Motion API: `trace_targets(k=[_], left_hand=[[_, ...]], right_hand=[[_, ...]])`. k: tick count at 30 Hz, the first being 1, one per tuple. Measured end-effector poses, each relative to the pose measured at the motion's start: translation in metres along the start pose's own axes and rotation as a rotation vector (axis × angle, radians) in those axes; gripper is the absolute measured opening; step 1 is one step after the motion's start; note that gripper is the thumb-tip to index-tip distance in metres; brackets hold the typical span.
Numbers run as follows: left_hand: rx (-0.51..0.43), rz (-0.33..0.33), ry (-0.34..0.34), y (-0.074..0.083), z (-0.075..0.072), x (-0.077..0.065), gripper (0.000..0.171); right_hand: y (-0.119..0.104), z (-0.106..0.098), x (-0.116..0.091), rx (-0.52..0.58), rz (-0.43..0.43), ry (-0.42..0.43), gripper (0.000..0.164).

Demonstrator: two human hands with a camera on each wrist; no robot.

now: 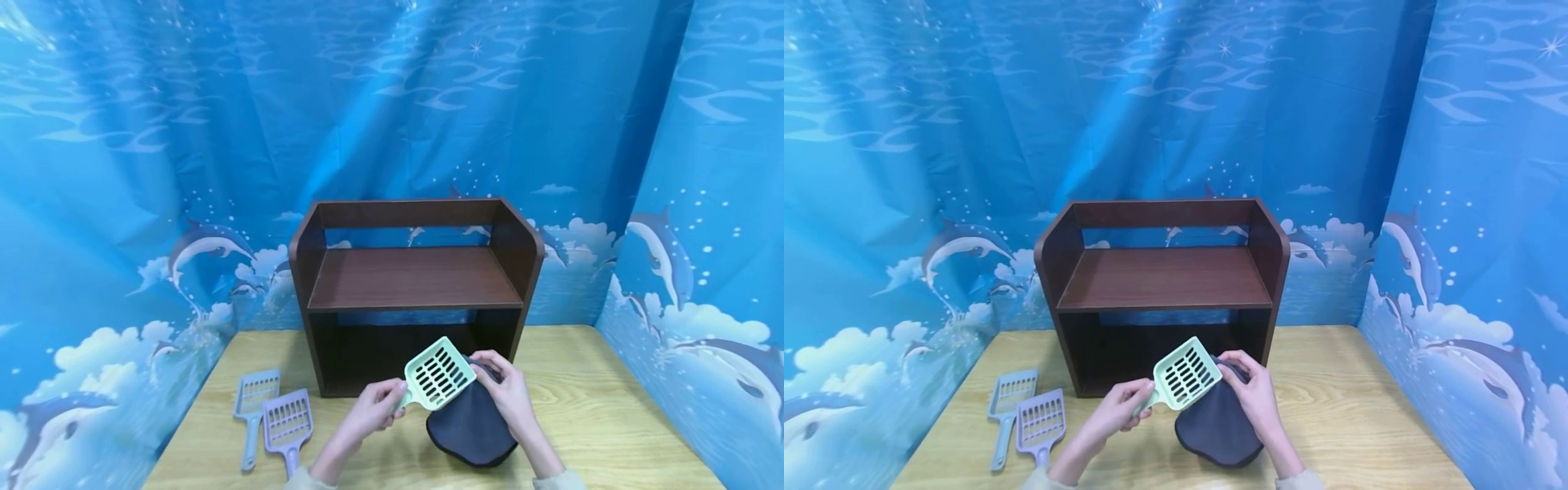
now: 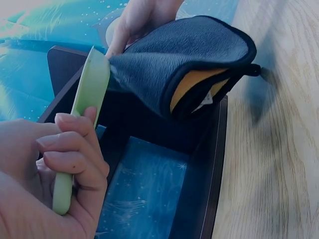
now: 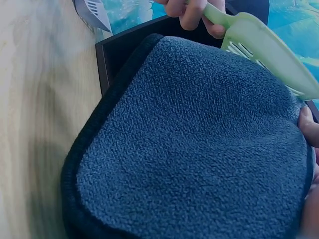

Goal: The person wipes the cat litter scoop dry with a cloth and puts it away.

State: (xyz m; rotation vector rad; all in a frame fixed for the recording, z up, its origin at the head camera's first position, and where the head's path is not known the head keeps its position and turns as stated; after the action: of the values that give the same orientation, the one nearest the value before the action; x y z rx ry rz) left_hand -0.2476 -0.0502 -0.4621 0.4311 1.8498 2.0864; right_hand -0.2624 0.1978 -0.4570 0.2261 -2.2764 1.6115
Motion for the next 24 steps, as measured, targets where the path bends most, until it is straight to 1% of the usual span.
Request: trace_targets(k=[5, 9, 13, 15, 18, 24], left_hand=[[0.010, 0.009, -0.060, -0.001, 0.003, -0.002, 0.035], [0.047, 0.017, -0.107, -0.001, 0.003, -0.002, 0.035], [0.121, 0.033, -0.140, -0.003, 0.002, -0.002, 0.035], [0.164, 0.043, -0.148, -0.004, 0.002, -0.003, 0.034], [0.219, 0.056, -0.161, -0.003, 0.001, -0.004, 0.033], [0.239, 0.062, -0.190, -0.001, -0.001, -0.005, 0.031]], right_hand=[[-0.002, 0.001, 0.007, 0.005, -0.007, -0.004, 0.021], [-0.005, 0.001, 0.011, -0.001, -0.010, -0.010, 0.022], [-0.017, -0.004, 0.013, -0.031, -0.080, -0.040, 0.019], [-0.027, -0.007, 0.013, -0.069, -0.135, -0.059, 0.017], [-0.040, -0.010, 0.014, -0.157, -0.233, -0.088, 0.015], [-0.038, -0.010, 0.021, -0.355, -0.340, -0.166, 0.013]])
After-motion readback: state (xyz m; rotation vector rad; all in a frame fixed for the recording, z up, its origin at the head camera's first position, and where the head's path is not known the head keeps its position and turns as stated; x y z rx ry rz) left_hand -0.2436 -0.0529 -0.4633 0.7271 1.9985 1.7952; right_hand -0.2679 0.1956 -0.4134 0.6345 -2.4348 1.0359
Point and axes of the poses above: each hand's wrist, its own x-axis towards the middle knuckle, its own z-axis out of the palm, y = z × x, the point moved 3 cm from there along x, towards the middle knuckle, and after that the axes turned 11 degrees about -x, right-handed, at the moved point
